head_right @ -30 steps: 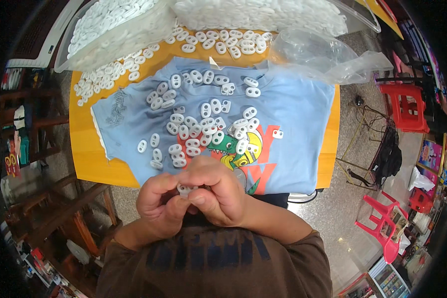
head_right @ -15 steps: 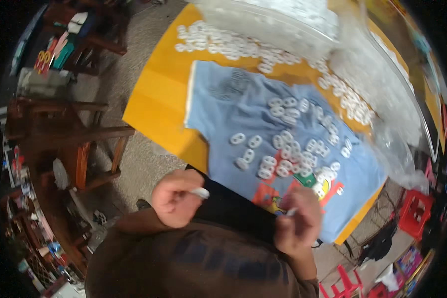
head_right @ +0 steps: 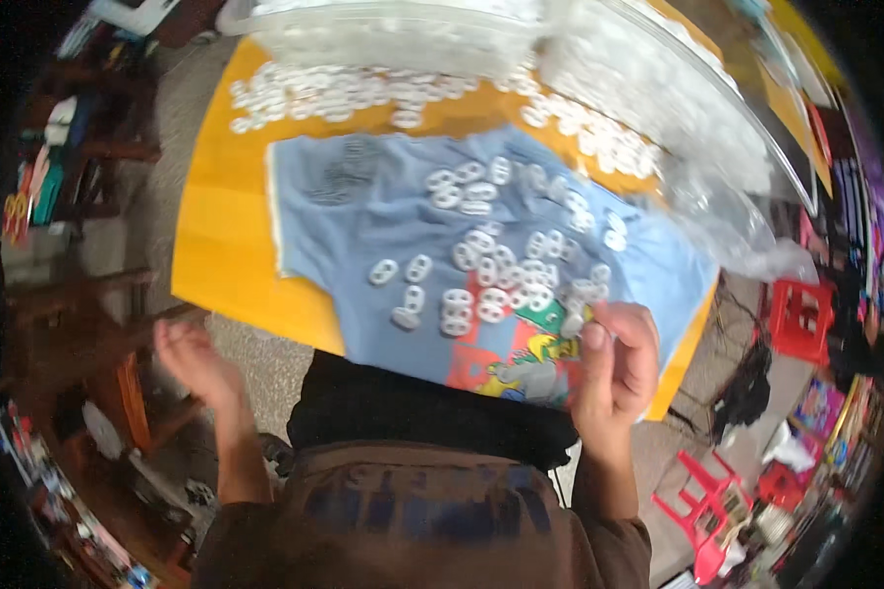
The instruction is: Assembling plastic cord locks by inserting small metal springs into the components by hand.
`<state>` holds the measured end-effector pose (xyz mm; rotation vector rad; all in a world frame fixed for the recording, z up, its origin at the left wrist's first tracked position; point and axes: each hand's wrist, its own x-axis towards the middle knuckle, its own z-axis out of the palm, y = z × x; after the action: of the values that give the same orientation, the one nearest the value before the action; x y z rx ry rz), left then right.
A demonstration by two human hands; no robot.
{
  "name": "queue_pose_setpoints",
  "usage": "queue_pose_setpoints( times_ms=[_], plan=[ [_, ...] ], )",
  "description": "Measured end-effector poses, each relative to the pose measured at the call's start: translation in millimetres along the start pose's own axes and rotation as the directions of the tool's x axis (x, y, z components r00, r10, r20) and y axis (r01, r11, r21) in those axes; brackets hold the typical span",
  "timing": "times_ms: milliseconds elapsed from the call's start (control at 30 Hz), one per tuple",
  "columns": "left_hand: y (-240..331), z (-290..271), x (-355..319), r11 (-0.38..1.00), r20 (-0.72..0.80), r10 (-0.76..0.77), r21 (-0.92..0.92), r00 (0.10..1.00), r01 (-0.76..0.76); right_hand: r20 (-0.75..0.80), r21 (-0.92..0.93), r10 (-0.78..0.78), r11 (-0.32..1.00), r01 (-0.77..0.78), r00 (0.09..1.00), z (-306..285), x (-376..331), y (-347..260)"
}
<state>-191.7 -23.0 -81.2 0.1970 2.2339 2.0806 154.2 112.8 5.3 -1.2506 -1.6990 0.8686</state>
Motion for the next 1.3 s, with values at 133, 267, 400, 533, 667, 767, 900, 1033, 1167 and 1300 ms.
queue_pose_setpoints(
  times_ms=[133, 267, 400, 533, 667, 767, 900, 1033, 1167, 1300],
  plan=[
    [39.5, 20.8, -2.4, 0.912, 0.263, 0.397, -0.217, 0.879, -0.347, -0.051, -0.015, 0.069, 0.997, -0.070, 0.996, -12.5, -3.4, 14.2],
    [86.4, 81.2, -47.4, 0.672, 0.794, 0.469, -0.036, 0.387, -0.740, -0.061, -0.184, -0.043, 0.982, 0.031, 0.997, -18.2, -2.9, 20.2],
    [94.5, 123.8, -67.9, 0.525, 0.948, 0.319, -0.181, -0.005, -0.832, -0.072, -0.175, -0.052, 0.984, 0.039, 0.996, -23.4, -5.8, 27.0],
    [94.8, 125.4, -70.7, 0.476, 0.962, 0.271, -0.160, -0.029, -0.865, -0.063, -0.177, -0.068, 0.983, 0.056, 0.996, -22.3, -2.5, 27.0],
    [103.5, 131.5, -74.3, 0.486, 0.961, 0.263, -0.211, -0.088, -0.848, -0.034, -0.195, -0.070, 0.979, 0.062, 0.997, -21.5, 2.3, 27.0],
    [107.7, 151.5, -80.6, 0.471, 0.932, 0.350, -0.261, -0.093, -0.843, -0.027, -0.206, -0.114, 0.973, 0.106, 0.993, -21.3, 2.9, 28.3],
    [97.3, 190.5, -91.0, 0.379, 0.868, 0.462, -0.379, -0.183, -0.844, -0.034, -0.197, -0.121, 0.974, 0.112, 0.992, -19.9, 3.2, 28.1],
    [96.4, 202.9, -92.9, 0.320, 0.881, 0.412, -0.377, -0.230, -0.869, -0.032, -0.188, -0.128, 0.975, 0.120, 0.991, -20.1, 3.2, 29.9],
    [96.9, 198.3, -93.0, 0.285, 0.871, 0.402, -0.411, -0.281, -0.866, -0.023, -0.199, -0.084, 0.977, 0.077, 0.996, -22.3, 3.7, 28.5],
    [100.0, 189.2, -98.0, 0.380, 0.874, 0.427, -0.405, -0.231, -0.831, -0.027, -0.189, -0.088, 0.978, 0.082, 0.996, -23.7, 5.1, 28.6]
  ],
)
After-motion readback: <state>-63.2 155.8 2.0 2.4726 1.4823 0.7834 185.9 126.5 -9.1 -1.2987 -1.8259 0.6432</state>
